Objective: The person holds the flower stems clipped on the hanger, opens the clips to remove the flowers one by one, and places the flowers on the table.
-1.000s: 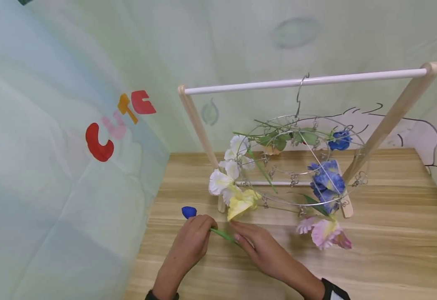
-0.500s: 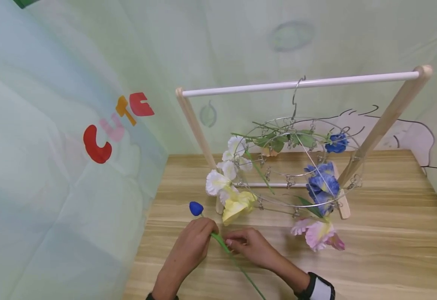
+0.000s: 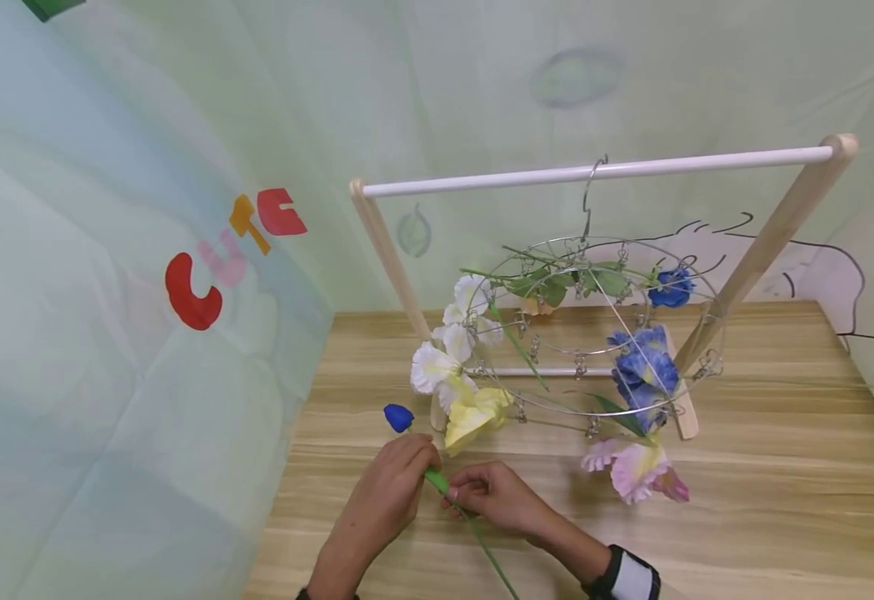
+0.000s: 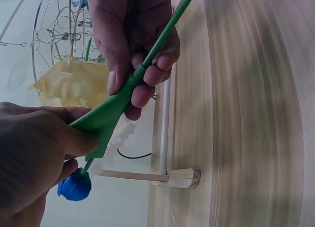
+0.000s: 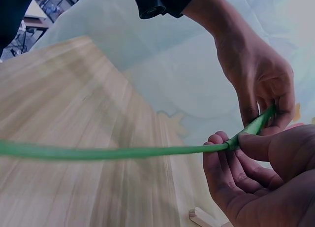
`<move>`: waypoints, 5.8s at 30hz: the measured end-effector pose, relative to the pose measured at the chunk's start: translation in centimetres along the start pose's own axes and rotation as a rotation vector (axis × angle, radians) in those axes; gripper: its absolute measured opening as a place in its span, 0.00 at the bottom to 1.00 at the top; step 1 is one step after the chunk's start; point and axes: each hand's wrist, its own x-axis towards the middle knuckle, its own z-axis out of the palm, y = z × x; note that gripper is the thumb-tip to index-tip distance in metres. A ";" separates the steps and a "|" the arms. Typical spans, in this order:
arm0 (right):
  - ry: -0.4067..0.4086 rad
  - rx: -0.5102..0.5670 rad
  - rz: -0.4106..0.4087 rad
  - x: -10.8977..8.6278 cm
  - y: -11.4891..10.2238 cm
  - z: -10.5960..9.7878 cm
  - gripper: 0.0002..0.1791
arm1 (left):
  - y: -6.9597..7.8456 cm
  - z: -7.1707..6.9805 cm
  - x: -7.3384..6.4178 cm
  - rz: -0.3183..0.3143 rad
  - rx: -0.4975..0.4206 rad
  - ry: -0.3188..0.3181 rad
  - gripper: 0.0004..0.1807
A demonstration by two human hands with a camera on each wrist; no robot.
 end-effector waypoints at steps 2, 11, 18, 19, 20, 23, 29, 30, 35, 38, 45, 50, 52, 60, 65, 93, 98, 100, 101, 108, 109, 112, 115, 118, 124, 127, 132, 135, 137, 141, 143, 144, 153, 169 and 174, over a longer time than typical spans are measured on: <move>0.001 0.024 0.014 0.0 0.0 0.0 0.12 | 0.0 0.0 -0.1 0.012 0.003 0.006 0.16; 0.022 0.084 0.031 0.1 0.1 0.1 0.15 | 0.2 0.1 -1.3 -0.154 -0.015 0.009 0.35; 0.039 0.110 0.040 0.3 0.3 0.2 0.13 | 1.4 1.0 -2.4 -0.508 -0.241 0.167 0.29; 0.040 0.115 0.039 0.3 0.3 0.2 0.13 | 1.7 1.2 -2.4 -0.579 -0.298 0.174 0.28; 0.041 0.121 0.036 0.3 0.3 0.2 0.13 | 2.0 1.4 -2.3 -0.649 -0.353 0.174 0.27; 0.040 0.128 0.024 0.3 0.3 0.3 0.13 | 2.8 1.9 -2.1 -0.819 -0.474 0.132 0.23; 0.036 0.140 0.014 0.1 0.0 0.5 0.15 | 3.7 2.8 -1.5 -0.909 -0.491 0.050 0.12; 0.038 0.139 0.014 0.1 -0.1 0.5 0.15 | 3.8 2.8 -1.5 -0.913 -0.485 0.049 0.11; 0.051 0.118 -0.009 0.1 0.0 0.7 0.16 | 3.9 3.1 -1.2 -0.923 -0.481 0.068 0.06; 0.061 0.102 -0.020 0.1 0.1 0.8 0.16 | 4.0 3.2 -1.2 -0.917 -0.474 0.078 0.04; 0.079 0.019 -0.041 0.1 0.4 0.9 0.16 | 3.2 3.0 -1.3 -0.897 -0.403 0.107 0.03; 0.077 0.009 -0.052 -0.1 1.1 0.6 0.17 | 1.8 2.4 -1.3 -0.927 -0.381 0.111 0.05; 0.083 0.004 -0.055 -0.2 1.5 0.4 0.17 | 0.9 2.1 -1.3 -0.939 -0.389 0.095 0.06; 0.104 -0.019 -0.050 -1.1 3.0 -0.9 0.17 | -3.2 0.7 -1.6 -0.942 -0.348 0.034 0.09; 0.126 -0.028 -0.042 -1.7 3.3 -1.8 0.17 | -5.7 0.5 -1.5 -0.915 -0.270 0.049 0.10; 0.143 0.057 -0.059 -3.3 5.3 -3.5 0.18 | -17.1 0.1 -0.9 -0.972 -0.102 -0.036 0.20; 0.153 0.062 -0.070 -3.5 5.6 -3.9 0.19 | -19.2 0.3 -0.5 -0.960 -0.080 -0.051 0.20; 0.162 0.058 -0.072 -3.6 5.7 -4.0 0.19 | -19.9 0.4 -0.4 -0.965 -0.081 -0.060 0.20; 0.166 0.055 -0.073 -3.7 5.7 -4.1 0.19 | -20.2 0.4 -0.3 -0.969 -0.079 -0.066 0.21; 0.184 0.085 -0.059 -4.0 5.7 -4.6 0.19 | -22.0 1.1 0.2 -1.009 -0.095 -0.092 0.22; 0.184 0.091 -0.056 -4.0 5.7 -4.7 0.19 | -22.1 1.2 0.2 -1.015 -0.093 -0.097 0.22; 0.188 0.092 -0.046 -4.2 5.6 -4.8 0.19 | -22.7 1.6 0.5 -1.016 -0.068 -0.110 0.23; 0.197 0.079 -0.042 -4.3 5.5 -4.8 0.19 | -22.9 1.9 0.7 -1.015 -0.041 -0.124 0.23; 0.201 0.069 -0.047 -4.5 5.6 -4.9 0.19 | -23.2 2.1 0.8 -1.008 -0.035 -0.140 0.23; 0.220 0.057 -0.030 -4.7 5.6 -4.9 0.21 | -23.5 2.5 0.5 -1.044 -0.044 -0.188 0.23; 0.226 0.060 -0.018 -4.6 5.6 -4.9 0.20 | -23.9 2.8 0.0 -1.060 -0.036 -0.196 0.23; 0.225 0.058 -0.021 -4.6 5.6 -4.9 0.21 | -24.7 3.4 -0.3 -1.069 -0.011 -0.196 0.22; 0.230 0.059 -0.019 -4.6 5.6 -5.0 0.20 | -25.0 3.7 -0.3 -1.063 0.001 -0.192 0.21; 0.235 0.060 -0.015 -4.6 5.7 -5.0 0.20 | -25.1 4.0 -0.2 -1.055 0.011 -0.189 0.20; 0.238 0.063 -0.010 -4.7 5.7 -4.9 0.20 | -25.2 4.6 -0.2 -1.051 0.036 -0.187 0.17; 0.235 0.065 -0.009 -4.8 5.8 -4.9 0.21 | -25.3 4.9 -0.3 -1.059 0.046 -0.189 0.17; 0.235 0.067 -0.009 -4.8 5.8 -4.9 0.21 | -25.3 5.0 -0.4 -1.059 0.048 -0.191 0.17; 0.232 0.079 -0.016 -4.9 5.7 -5.0 0.21 | -25.8 6.0 -1.1 -1.089 0.072 -0.194 0.17; 0.238 0.111 -0.073 -5.0 4.7 -4.8 0.21 | -25.3 6.4 -0.6 -1.065 0.097 -0.206 0.18; 0.253 0.089 -0.065 -5.0 4.5 -4.6 0.20 | -25.3 6.5 -0.8 -1.060 0.103 -0.187 0.17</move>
